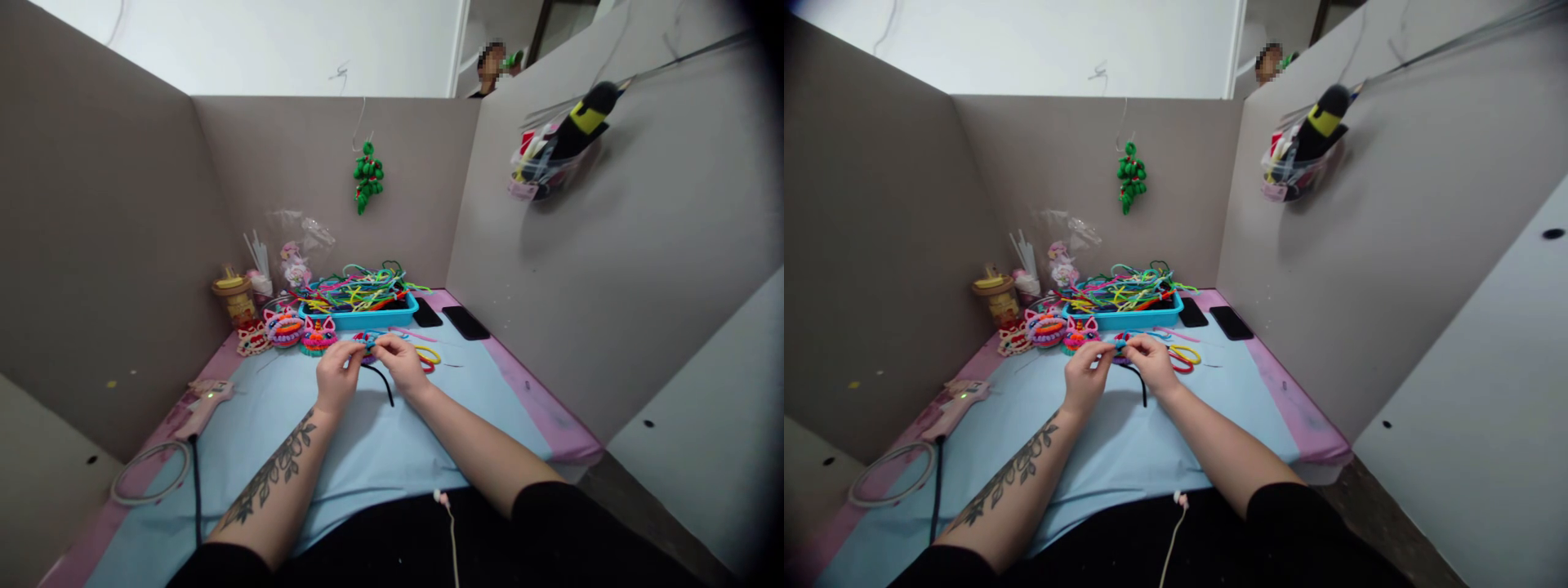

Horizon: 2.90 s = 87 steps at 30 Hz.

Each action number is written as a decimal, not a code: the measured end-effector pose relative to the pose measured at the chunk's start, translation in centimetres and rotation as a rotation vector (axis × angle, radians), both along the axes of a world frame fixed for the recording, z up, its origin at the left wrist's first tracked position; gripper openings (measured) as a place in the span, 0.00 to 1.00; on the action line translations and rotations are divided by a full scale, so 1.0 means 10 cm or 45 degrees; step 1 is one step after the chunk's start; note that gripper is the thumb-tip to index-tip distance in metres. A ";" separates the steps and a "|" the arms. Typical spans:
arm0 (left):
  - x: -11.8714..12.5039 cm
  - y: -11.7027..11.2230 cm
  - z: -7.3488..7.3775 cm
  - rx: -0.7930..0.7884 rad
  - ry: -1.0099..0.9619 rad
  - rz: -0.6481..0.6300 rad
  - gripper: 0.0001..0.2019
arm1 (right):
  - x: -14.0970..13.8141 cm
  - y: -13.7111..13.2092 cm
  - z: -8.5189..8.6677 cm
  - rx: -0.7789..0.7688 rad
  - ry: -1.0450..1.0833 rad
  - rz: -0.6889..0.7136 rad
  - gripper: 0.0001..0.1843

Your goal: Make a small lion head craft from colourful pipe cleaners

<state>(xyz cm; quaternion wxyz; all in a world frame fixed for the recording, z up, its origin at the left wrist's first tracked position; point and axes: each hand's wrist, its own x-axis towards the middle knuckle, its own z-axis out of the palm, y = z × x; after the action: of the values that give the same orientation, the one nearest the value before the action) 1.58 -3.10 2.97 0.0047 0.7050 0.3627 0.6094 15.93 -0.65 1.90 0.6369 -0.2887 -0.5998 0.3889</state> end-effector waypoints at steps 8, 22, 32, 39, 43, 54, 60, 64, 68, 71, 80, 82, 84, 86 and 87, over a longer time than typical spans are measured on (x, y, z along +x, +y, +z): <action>0.00 -0.03 0.03 0.134 0.098 0.061 0.06 | 0.03 -0.02 0.04 0.127 -0.085 -0.056 0.06; 0.06 0.07 -0.04 -0.441 -0.335 -0.175 0.08 | -0.02 -0.03 0.02 -0.125 -0.004 0.004 0.09; 0.08 0.07 -0.03 -0.650 -0.537 -0.256 0.10 | -0.04 -0.04 0.02 -0.221 0.012 -0.001 0.12; 0.09 0.09 -0.03 -0.602 -0.589 -0.283 0.12 | -0.04 -0.02 0.00 -0.231 0.034 0.011 0.11; 0.09 0.09 -0.03 -0.577 -0.590 -0.270 0.12 | -0.05 -0.02 0.00 -0.230 0.043 0.012 0.11; 0.09 0.06 0.00 -0.596 -0.589 -0.250 0.13 | -0.04 -0.01 -0.01 -0.218 -0.014 -0.012 0.11; 0.08 0.06 0.01 -0.643 -0.603 -0.269 0.13 | -0.03 -0.02 0.00 -0.218 -0.026 -0.024 0.12; 0.08 0.06 0.02 -0.657 -0.597 -0.282 0.12 | -0.02 -0.02 0.01 -0.214 -0.031 -0.012 0.11; 0.07 0.06 0.04 -0.660 -0.588 -0.292 0.12 | -0.02 -0.02 0.02 -0.217 -0.035 -0.001 0.11; 0.06 0.06 0.04 -0.670 -0.578 -0.309 0.13 | -0.01 -0.03 0.03 -0.229 -0.024 0.014 0.12; 0.03 0.12 -0.05 -0.658 -0.530 -0.293 0.10 | 0.00 0.00 0.01 -0.236 -0.008 0.048 0.12; 0.03 0.13 -0.07 -0.651 -0.507 -0.269 0.10 | 0.00 0.00 0.01 -0.236 0.004 0.053 0.12; 0.02 0.13 -0.08 -0.649 -0.493 -0.255 0.10 | 0.00 0.00 0.01 -0.234 0.003 0.054 0.12; 0.01 0.13 -0.09 -0.649 -0.485 -0.243 0.10 | 0.00 0.00 0.01 -0.231 -0.001 0.054 0.12; 0.01 0.13 -0.09 -0.650 -0.482 -0.235 0.10 | 0.00 0.00 0.01 -0.231 -0.002 0.057 0.11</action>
<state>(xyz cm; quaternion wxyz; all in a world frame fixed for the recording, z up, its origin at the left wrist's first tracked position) 1.70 -1.77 2.07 0.3038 0.5854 0.4308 0.6160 15.89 -0.69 2.04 0.5988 -0.3320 -0.5690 0.4555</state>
